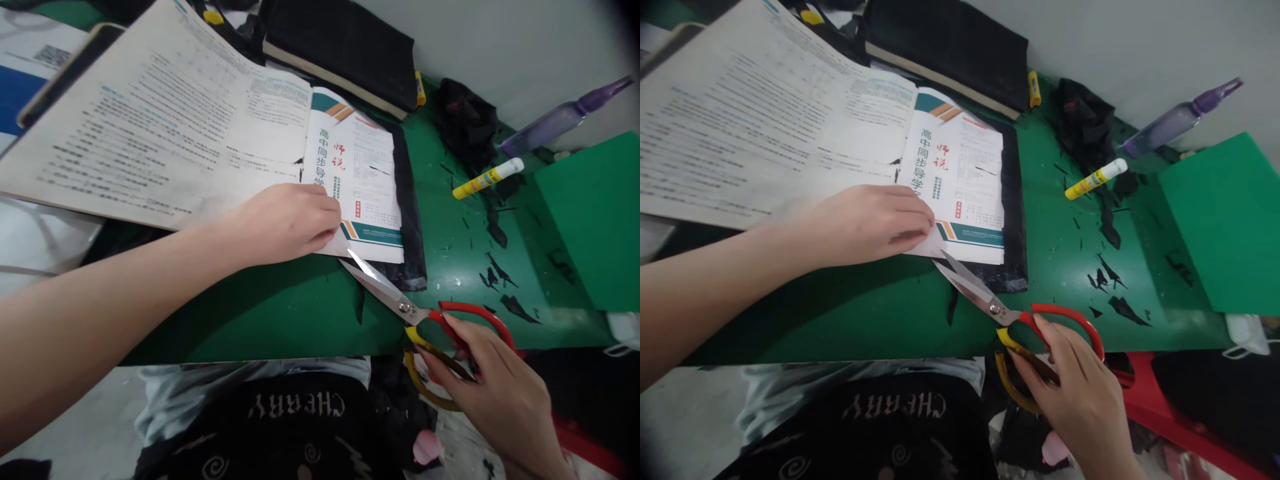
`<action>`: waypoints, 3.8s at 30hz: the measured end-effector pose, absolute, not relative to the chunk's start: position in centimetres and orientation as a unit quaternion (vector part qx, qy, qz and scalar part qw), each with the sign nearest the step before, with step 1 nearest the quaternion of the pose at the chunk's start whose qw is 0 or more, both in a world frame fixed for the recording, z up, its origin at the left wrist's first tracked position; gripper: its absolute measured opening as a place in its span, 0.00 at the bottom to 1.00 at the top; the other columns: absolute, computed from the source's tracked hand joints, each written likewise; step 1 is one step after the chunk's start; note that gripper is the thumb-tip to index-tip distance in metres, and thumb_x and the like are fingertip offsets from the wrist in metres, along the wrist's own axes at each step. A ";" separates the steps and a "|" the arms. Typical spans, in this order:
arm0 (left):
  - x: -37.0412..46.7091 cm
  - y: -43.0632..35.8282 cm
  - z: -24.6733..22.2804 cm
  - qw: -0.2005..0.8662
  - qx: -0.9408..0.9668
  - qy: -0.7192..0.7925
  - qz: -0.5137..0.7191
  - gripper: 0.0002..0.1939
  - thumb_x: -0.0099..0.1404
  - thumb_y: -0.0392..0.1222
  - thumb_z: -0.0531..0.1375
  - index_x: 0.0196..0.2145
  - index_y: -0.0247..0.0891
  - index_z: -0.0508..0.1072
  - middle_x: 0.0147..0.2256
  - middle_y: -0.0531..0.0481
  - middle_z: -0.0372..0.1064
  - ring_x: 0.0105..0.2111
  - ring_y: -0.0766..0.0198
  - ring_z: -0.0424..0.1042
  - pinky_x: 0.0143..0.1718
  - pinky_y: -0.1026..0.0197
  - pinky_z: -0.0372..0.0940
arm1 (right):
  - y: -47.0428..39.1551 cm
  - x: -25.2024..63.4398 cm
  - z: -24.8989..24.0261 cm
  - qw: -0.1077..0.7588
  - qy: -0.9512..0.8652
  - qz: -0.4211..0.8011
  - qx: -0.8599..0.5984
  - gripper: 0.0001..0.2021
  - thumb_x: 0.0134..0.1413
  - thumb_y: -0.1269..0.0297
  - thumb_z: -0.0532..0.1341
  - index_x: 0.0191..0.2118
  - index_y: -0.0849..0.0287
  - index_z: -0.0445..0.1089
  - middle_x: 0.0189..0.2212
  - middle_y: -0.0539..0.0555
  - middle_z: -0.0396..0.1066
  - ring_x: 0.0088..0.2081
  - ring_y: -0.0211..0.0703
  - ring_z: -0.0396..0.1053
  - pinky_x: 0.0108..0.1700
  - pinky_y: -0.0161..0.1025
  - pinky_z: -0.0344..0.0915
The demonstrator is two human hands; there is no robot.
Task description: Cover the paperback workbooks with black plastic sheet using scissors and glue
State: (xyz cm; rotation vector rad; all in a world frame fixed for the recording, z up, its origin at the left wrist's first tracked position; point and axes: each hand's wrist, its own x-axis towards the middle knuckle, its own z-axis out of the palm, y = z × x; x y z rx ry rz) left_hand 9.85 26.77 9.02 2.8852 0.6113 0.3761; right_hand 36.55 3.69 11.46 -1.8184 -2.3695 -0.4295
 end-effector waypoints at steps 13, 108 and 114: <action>9.9 26.8 9.0 0.091 0.966 0.206 0.124 0.17 0.71 0.41 0.46 0.36 0.38 0.74 0.40 0.48 0.75 0.43 0.59 0.71 0.41 0.58 0.64 | 3.7 36.5 11.3 0.063 -0.781 -0.147 -0.603 0.24 0.50 0.62 0.69 0.52 0.65 0.67 0.39 0.56 0.75 0.37 0.43 0.74 0.40 0.38 0.70; 9.7 27.2 8.8 0.129 0.965 0.185 0.131 0.12 0.67 0.50 0.57 0.37 0.40 0.73 0.42 0.48 0.74 0.45 0.57 0.70 0.44 0.59 0.63 | 3.5 36.9 11.1 0.054 -0.788 -0.129 -0.600 0.21 0.52 0.64 0.67 0.51 0.64 0.68 0.39 0.55 0.75 0.39 0.42 0.74 0.42 0.38 0.71; 9.7 27.1 8.9 0.127 0.966 0.192 0.121 0.12 0.66 0.50 0.58 0.37 0.39 0.74 0.42 0.49 0.74 0.45 0.58 0.69 0.44 0.60 0.62 | 3.4 37.2 11.1 0.048 -0.785 -0.129 -0.604 0.22 0.53 0.64 0.66 0.53 0.63 0.67 0.41 0.55 0.75 0.40 0.43 0.74 0.43 0.39 0.70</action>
